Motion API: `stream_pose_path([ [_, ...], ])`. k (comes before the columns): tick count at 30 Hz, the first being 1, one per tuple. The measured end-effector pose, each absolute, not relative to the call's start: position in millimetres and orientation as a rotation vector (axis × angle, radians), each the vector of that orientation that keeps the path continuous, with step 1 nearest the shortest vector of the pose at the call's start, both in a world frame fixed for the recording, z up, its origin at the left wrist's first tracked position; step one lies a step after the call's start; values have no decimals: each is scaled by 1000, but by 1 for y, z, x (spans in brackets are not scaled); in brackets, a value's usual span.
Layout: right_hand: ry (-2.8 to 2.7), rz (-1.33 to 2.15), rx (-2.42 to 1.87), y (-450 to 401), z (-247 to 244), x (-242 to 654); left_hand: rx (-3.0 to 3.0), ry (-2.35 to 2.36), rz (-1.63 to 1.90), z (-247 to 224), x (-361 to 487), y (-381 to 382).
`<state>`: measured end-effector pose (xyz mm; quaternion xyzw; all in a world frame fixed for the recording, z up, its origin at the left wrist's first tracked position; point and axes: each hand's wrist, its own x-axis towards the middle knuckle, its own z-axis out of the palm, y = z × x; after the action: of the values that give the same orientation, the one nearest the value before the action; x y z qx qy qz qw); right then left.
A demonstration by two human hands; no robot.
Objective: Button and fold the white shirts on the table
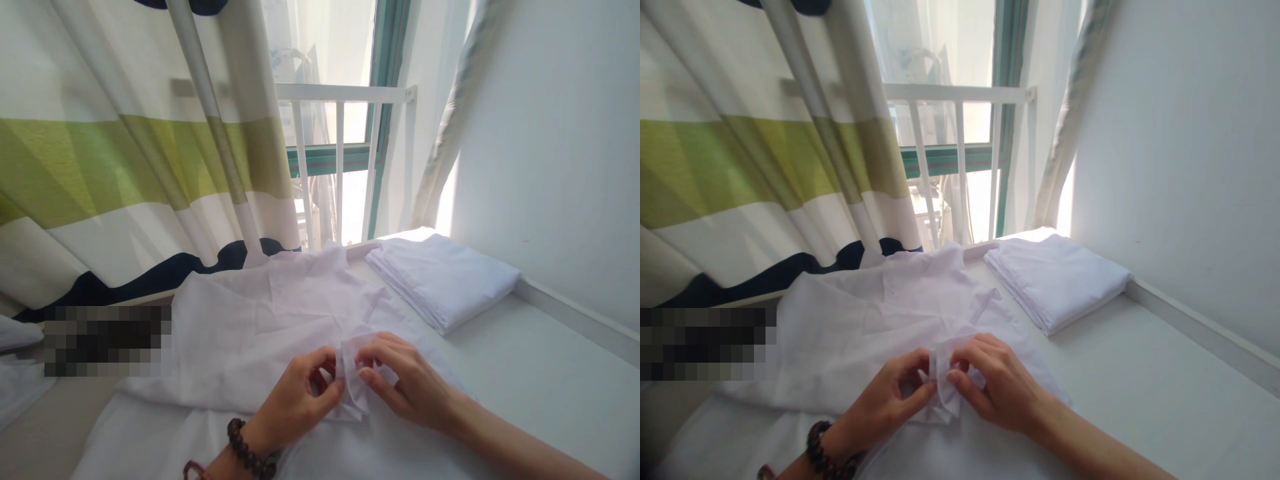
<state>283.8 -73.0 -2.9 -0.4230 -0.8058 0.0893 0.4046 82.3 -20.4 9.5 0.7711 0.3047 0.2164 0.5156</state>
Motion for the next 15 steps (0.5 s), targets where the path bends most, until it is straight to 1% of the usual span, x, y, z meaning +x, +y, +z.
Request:
stream_pose_path([
  [3, -2013, 354, -1094, -74, -5, 283, 1869, 703, 481, 10, 81, -20],
  [9, -2001, 469, -1204, -76, -12, 280, 1920, 775, 477, 5, 81, -19],
  [15, -1978, 459, -1134, -73, -14, 280, 1904, 786, 482, 5, 84, -19],
])
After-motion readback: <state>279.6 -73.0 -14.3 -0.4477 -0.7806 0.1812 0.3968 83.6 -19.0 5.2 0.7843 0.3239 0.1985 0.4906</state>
